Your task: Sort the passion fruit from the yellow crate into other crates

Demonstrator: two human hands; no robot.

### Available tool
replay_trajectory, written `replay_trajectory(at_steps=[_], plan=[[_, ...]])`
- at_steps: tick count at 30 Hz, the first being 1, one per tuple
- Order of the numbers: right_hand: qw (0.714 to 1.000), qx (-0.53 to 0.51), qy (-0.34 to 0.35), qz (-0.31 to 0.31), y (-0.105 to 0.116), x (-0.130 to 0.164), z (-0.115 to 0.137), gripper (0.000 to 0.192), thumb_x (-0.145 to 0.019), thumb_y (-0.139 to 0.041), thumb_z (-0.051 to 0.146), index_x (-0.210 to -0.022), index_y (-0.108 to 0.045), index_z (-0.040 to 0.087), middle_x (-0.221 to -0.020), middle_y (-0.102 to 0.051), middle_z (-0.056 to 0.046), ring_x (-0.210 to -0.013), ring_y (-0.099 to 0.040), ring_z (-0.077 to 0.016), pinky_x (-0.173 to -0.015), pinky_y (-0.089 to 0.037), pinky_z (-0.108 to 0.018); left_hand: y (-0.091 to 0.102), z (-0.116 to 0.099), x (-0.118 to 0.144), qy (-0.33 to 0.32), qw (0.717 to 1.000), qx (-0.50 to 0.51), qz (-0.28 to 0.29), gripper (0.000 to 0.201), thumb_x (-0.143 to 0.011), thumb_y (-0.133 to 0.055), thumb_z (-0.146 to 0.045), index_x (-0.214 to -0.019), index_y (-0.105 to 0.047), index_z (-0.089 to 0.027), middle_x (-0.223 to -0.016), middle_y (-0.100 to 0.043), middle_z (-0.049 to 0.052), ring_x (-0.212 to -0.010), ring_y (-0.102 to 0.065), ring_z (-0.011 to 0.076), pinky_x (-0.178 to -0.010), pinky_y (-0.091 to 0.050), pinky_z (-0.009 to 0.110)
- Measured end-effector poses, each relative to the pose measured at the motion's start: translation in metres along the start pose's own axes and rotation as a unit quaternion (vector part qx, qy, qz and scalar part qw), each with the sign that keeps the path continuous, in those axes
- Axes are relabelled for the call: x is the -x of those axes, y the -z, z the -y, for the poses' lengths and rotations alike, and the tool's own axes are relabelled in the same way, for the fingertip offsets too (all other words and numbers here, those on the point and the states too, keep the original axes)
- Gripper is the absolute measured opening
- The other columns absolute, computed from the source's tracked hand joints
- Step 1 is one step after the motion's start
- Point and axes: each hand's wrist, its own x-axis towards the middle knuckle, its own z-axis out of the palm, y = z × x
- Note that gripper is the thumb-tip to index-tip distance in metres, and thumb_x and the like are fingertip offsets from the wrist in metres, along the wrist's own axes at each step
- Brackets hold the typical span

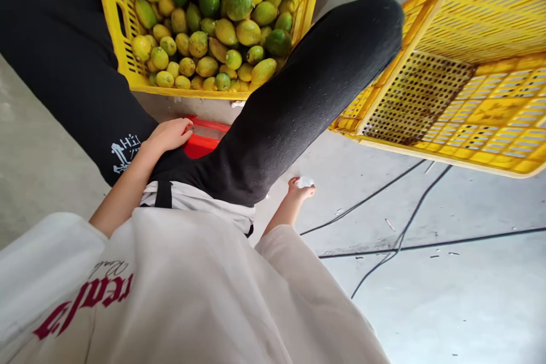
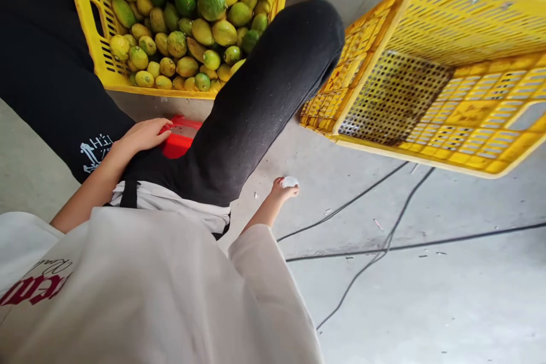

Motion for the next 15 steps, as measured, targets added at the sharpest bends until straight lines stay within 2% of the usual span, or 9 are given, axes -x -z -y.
replay_trajectory(at_steps=[2, 4, 6, 7, 9, 10, 11, 13, 15], plan=[[0.998, -0.068, 0.005, -0.006, 0.013, 0.027, 0.006, 0.031, -0.113, -0.042, 0.043, -0.125, -0.065, 0.026, -0.124, -0.065, -0.012, -0.115, -0.07, -0.0241, -0.081, -0.067, -0.038, 0.002, -0.003, -0.001, -0.011, 0.999, 0.03, -0.021, 0.048, -0.103, -0.048, -0.031, -0.146, -0.064, -0.015, -0.153, -0.068, 0.016, -0.141, -0.064, 0.0366, -0.119, -0.05, 0.048], [0.992, -0.125, 0.013, 0.005, 0.024, 0.059, 0.01, 0.029, -0.106, -0.035, 0.042, -0.113, -0.061, 0.029, -0.107, -0.062, -0.009, -0.101, -0.071, -0.0231, -0.068, -0.064, -0.034, 0.004, -0.008, -0.003, -0.021, 0.994, 0.083, -0.061, 0.043, -0.102, -0.05, -0.028, -0.14, -0.068, -0.016, -0.148, -0.071, 0.015, -0.136, -0.067, 0.0345, -0.117, -0.051, 0.046], [0.985, -0.168, 0.027, 0.028, 0.028, 0.095, 0.015, 0.021, -0.097, -0.045, 0.047, -0.104, -0.054, 0.029, -0.096, -0.058, -0.005, -0.084, -0.068, -0.0209, -0.061, -0.061, -0.031, 0.009, -0.016, -0.003, -0.036, 0.978, 0.168, -0.12, 0.033, -0.1, -0.053, -0.025, -0.126, -0.072, -0.017, -0.134, -0.077, 0.013, -0.124, -0.072, 0.0296, -0.112, -0.053, 0.041], [0.981, -0.185, 0.037, 0.041, 0.029, 0.116, 0.017, 0.023, -0.092, -0.052, 0.05, -0.102, -0.051, 0.028, -0.093, -0.057, -0.003, -0.077, -0.065, -0.019, -0.058, -0.059, -0.03, 0.013, -0.022, -0.002, -0.045, 0.962, 0.222, -0.151, 0.027, -0.099, -0.055, -0.024, -0.117, -0.073, -0.017, -0.124, -0.079, 0.012, -0.115, -0.073, 0.0267, -0.107, -0.055, 0.038], [0.956, -0.253, 0.104, 0.105, 0.026, 0.162, 0.022, 0.033, -0.083, -0.067, 0.048, -0.1, -0.046, 0.029, -0.093, -0.059, 0.0, -0.071, -0.062, -0.0159, -0.058, -0.054, -0.027, 0.023, -0.038, 0.004, -0.066, 0.915, 0.348, -0.196, 0.014, -0.097, -0.06, -0.027, -0.098, -0.071, -0.018, -0.102, -0.079, 0.008, -0.096, -0.072, 0.0204, -0.093, -0.057, 0.03], [0.937, -0.277, 0.156, 0.143, 0.023, 0.186, 0.024, 0.036, -0.081, -0.072, 0.045, -0.1, -0.045, 0.03, -0.094, -0.06, 0.002, -0.07, -0.063, -0.016, -0.059, -0.054, -0.027, 0.029, -0.048, 0.01, -0.082, 0.886, 0.412, -0.196, 0.016, -0.098, -0.063, -0.032, -0.09, -0.068, -0.018, -0.09, -0.076, 0.006, -0.085, -0.07, 0.017, -0.085, -0.056, 0.027], [0.917, -0.286, 0.22, 0.171, 0.019, 0.211, 0.025, 0.033, -0.085, -0.073, 0.043, -0.1, -0.046, 0.031, -0.098, -0.061, 0.002, -0.074, -0.067, -0.0167, -0.062, -0.055, -0.029, 0.035, -0.06, 0.017, -0.112, 0.858, 0.472, -0.168, 0.025, -0.099, -0.062, -0.039, -0.086, -0.067, -0.018, -0.08, -0.072, 0.003, -0.075, -0.066, 0.014, -0.077, -0.054, 0.024], [0.881, -0.251, 0.343, 0.21, 0.008, 0.256, 0.024, 0.017, -0.096, -0.067, 0.04, -0.105, -0.053, 0.036, -0.109, -0.063, 0.004, -0.085, -0.071, -0.0189, -0.072, -0.059, -0.035, 0.048, -0.086, 0.033, -0.185, 0.804, 0.561, -0.066, 0.043, -0.102, -0.058, -0.056, -0.087, -0.069, -0.017, -0.075, -0.069, 0.002, -0.065, -0.063, 0.0122, -0.066, -0.052, 0.024], [0.829, -0.179, 0.478, 0.227, -0.003, 0.292, 0.017, 0.008, -0.104, -0.061, 0.039, -0.11, -0.058, 0.042, -0.109, -0.063, 0.003, -0.09, -0.071, -0.0218, -0.074, -0.061, -0.039, 0.059, -0.113, 0.045, -0.252, 0.756, 0.602, 0.049, 0.054, -0.097, -0.061, -0.068, -0.1, -0.074, -0.016, -0.089, -0.077, 0.008, -0.076, -0.071, 0.0156, -0.069, -0.056, 0.026]])
